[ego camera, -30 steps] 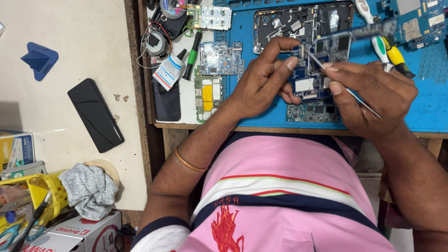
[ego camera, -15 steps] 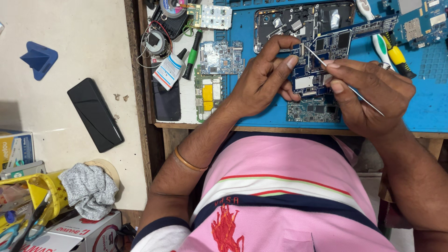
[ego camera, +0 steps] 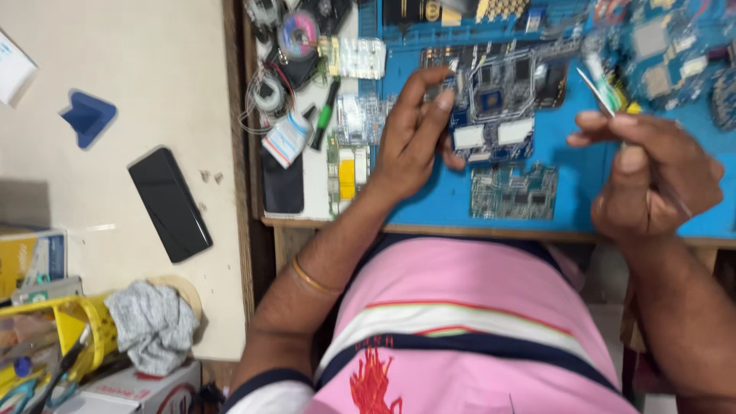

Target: The person repairs a laptop motherboard at a workbench, holding the board with one hand while using a thin metal probe tool with the other to work on components and connectors along its edge. They reposition and turn the board repeatedly to reach different areas, continuing the probing work through the episode.

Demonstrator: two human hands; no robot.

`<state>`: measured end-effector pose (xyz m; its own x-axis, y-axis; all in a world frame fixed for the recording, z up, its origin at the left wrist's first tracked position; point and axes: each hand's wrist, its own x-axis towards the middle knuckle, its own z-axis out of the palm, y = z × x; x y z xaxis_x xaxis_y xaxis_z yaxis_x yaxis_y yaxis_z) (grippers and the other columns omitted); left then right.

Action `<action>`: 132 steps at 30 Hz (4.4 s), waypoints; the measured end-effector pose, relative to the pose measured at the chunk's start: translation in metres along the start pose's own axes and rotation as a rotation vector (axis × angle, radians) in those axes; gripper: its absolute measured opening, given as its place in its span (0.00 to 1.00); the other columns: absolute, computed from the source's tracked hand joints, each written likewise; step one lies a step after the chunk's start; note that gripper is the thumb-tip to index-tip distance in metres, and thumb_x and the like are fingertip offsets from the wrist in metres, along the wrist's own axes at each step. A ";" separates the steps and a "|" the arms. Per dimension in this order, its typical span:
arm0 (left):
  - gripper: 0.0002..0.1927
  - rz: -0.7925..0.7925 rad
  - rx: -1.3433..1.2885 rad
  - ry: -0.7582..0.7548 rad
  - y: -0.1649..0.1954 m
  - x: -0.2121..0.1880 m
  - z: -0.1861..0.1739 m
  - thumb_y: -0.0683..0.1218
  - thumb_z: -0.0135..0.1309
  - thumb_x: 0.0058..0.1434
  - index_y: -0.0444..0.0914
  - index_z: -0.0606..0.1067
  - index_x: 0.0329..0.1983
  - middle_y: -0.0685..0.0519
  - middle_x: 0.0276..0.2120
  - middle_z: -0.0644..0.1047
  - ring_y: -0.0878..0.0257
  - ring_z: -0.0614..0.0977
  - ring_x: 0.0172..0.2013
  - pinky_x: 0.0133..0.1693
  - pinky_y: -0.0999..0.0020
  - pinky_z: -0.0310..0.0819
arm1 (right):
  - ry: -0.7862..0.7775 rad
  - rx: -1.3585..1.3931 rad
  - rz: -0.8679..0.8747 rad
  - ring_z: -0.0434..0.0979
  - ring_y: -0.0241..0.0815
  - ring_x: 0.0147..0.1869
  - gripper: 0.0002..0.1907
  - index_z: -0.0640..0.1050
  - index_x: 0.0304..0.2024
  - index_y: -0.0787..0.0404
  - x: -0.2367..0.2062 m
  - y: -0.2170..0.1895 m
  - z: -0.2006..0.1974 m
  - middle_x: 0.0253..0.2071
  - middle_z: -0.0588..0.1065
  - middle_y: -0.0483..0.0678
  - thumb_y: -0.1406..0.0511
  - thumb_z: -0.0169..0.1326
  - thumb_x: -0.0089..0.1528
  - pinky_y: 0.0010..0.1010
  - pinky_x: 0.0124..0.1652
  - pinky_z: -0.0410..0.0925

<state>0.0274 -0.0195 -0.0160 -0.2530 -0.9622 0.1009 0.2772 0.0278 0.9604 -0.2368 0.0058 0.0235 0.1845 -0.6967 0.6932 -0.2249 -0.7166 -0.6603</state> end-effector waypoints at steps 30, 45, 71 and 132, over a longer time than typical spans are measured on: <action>0.16 0.077 -0.024 0.052 0.033 -0.010 0.033 0.50 0.49 0.80 0.35 0.76 0.60 0.54 0.39 0.82 0.73 0.81 0.38 0.41 0.77 0.78 | -0.060 -0.158 0.154 0.83 0.41 0.42 0.16 0.81 0.48 0.69 0.011 -0.021 -0.031 0.45 0.81 0.57 0.67 0.70 0.62 0.23 0.40 0.72; 0.16 0.165 0.019 0.044 0.017 -0.016 0.015 0.53 0.48 0.79 0.38 0.76 0.58 0.56 0.33 0.81 0.75 0.81 0.32 0.32 0.81 0.77 | -0.174 -0.288 -0.002 0.83 0.43 0.39 0.17 0.82 0.52 0.70 -0.007 -0.003 -0.026 0.42 0.82 0.57 0.65 0.72 0.67 0.25 0.37 0.72; 0.15 0.181 0.031 0.129 0.004 -0.023 0.006 0.52 0.48 0.79 0.38 0.67 0.60 0.55 0.29 0.82 0.75 0.80 0.27 0.28 0.81 0.72 | -0.275 -0.219 -0.014 0.84 0.51 0.47 0.18 0.77 0.53 0.73 0.003 -0.013 0.003 0.47 0.80 0.63 0.68 0.63 0.65 0.35 0.46 0.78; 0.45 0.117 0.183 -0.082 0.005 -0.026 0.015 0.43 0.63 0.73 0.48 0.45 0.80 0.52 0.35 0.83 0.72 0.84 0.29 0.31 0.78 0.84 | -0.266 -0.313 -0.038 0.84 0.49 0.46 0.21 0.80 0.53 0.72 -0.013 0.005 -0.004 0.44 0.81 0.61 0.66 0.74 0.64 0.30 0.45 0.76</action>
<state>0.0213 0.0093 -0.0095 -0.3055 -0.9246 0.2275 0.1378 0.1934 0.9714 -0.2445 0.0118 0.0124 0.4294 -0.6842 0.5895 -0.4862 -0.7252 -0.4875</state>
